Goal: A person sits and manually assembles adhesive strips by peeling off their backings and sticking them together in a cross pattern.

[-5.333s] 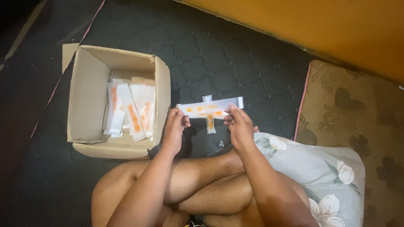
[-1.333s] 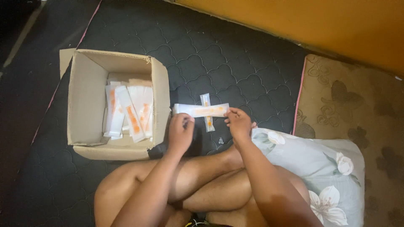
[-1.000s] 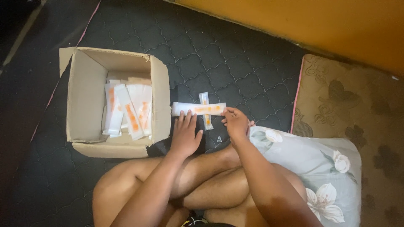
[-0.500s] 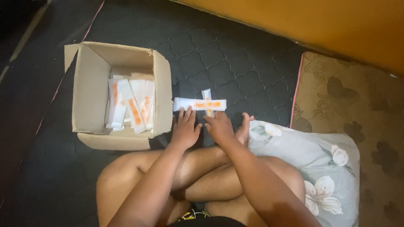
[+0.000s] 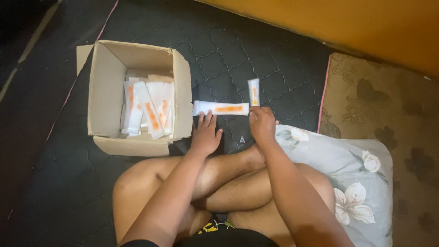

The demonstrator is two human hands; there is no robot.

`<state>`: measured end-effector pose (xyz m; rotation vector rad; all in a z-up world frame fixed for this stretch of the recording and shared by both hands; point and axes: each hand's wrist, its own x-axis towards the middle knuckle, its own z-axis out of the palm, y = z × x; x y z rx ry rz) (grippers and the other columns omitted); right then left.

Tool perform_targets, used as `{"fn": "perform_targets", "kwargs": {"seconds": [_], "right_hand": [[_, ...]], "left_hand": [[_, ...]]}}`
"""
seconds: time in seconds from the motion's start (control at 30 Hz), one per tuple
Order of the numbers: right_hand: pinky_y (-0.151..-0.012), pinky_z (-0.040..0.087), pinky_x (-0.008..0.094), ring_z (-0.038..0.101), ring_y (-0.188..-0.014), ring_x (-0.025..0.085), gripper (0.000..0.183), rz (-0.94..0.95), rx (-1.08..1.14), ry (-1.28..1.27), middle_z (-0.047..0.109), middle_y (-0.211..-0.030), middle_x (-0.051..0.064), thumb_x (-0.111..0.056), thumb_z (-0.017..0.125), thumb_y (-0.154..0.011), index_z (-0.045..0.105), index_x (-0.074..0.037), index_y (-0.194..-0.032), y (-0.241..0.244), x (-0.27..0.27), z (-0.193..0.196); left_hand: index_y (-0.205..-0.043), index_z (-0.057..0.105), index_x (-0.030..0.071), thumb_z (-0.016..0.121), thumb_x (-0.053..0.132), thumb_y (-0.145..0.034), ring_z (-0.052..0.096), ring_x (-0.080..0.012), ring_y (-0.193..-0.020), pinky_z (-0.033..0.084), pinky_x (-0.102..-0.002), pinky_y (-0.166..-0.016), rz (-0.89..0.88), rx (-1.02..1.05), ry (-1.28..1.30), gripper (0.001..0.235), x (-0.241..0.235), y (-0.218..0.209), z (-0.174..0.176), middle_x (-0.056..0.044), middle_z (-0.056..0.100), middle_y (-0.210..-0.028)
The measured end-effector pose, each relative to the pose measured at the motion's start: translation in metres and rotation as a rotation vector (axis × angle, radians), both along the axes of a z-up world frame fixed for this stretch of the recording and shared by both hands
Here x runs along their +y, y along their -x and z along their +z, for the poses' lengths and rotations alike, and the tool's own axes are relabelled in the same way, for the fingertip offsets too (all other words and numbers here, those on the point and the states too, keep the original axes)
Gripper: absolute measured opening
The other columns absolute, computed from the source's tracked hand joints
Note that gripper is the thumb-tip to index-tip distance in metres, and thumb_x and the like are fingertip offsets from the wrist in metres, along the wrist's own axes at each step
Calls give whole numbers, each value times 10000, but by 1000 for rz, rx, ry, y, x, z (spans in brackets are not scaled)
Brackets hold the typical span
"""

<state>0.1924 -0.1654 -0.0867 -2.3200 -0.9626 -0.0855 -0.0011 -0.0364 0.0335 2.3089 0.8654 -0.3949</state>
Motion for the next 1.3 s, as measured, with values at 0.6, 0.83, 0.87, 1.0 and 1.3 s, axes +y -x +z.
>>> {"fn": "perform_targets", "kwargs": {"seconds": [0.6, 0.83, 0.87, 1.0, 1.3], "right_hand": [[-925, 498, 487, 695, -950, 328, 223, 197, -112, -10, 705, -1030, 115, -123, 728, -902, 774, -139, -1119, 52, 11, 57], [-972, 485, 387, 697, -1025, 274, 181, 421, 6, -322, 727, -992, 67, -66, 753, -909, 762, -103, -1086, 114, 72, 146], [-972, 490, 410, 684, -1049, 301, 200, 463, 72, -373, 721, -1034, 86, -72, 736, -922, 742, -98, -1121, 124, 84, 156], [-928, 527, 491, 689, -1027, 388, 269, 540, 258, -337, 706, -1029, 175, -92, 719, -912, 674, -48, -1173, 167, 146, 190], [-808, 595, 626, 711, -1006, 494, 427, 388, 529, 537, 680, -1009, 253, -200, 788, -812, 598, 35, -1114, 209, 251, 129]], "left_hand": [[-1010, 746, 48, 628, 201, -998, 698, -341, -942, 523, -445, -910, 541, -1074, -55, 194, 52, 58, 46, -180, 731, -957], [-1100, 690, 230, 582, 338, -1022, 716, -137, -873, 552, -302, -806, 929, -896, -159, 172, 138, 105, 66, 34, 718, -901], [-1083, 671, 212, 577, 315, -1007, 678, -100, -857, 542, -242, -793, 1035, -983, -12, 159, 140, 107, 65, 36, 697, -891], [-1025, 650, 161, 577, 314, -900, 663, -79, -748, 532, -194, -669, 1355, -1131, 383, 210, 157, 112, 57, 28, 680, -838], [-997, 682, 201, 576, 355, -884, 662, -69, -674, 525, -177, -591, 1451, -1093, 490, 219, 171, 113, 43, 26, 697, -801]]}}
